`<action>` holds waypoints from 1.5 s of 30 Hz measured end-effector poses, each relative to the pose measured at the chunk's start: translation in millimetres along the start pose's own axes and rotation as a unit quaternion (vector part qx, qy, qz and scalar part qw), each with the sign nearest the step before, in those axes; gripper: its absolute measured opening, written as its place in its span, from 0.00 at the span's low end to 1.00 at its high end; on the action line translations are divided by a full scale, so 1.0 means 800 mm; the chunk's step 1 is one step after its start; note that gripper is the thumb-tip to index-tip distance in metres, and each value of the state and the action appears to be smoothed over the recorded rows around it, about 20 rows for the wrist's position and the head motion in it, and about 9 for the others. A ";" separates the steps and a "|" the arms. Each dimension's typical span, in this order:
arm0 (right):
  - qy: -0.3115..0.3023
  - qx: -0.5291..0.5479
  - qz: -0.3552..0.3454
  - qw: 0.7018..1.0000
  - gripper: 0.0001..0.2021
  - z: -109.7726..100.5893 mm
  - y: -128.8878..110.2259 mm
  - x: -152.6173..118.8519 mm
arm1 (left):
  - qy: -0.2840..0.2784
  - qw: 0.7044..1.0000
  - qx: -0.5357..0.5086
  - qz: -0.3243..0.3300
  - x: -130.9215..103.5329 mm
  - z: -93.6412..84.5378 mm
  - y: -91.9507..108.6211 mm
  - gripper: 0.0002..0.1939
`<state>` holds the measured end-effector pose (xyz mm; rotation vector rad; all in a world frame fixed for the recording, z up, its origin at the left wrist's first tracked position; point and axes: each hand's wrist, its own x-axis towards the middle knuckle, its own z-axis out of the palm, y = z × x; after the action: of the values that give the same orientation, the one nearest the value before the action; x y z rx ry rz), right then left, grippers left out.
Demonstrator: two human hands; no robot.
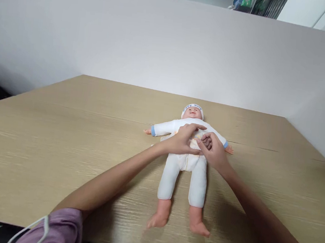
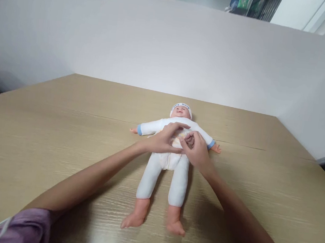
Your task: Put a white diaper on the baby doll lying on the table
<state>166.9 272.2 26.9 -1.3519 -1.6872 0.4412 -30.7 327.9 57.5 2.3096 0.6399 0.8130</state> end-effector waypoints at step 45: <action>-0.044 -0.104 -0.001 0.994 0.06 0.046 -0.054 0.042 | 0.149 0.952 -0.194 -0.183 -0.068 -0.013 -0.039 0.20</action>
<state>111.9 297.2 53.4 -1.4983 -1.8470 0.3350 -82.7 320.9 22.3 1.6644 0.9163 1.0106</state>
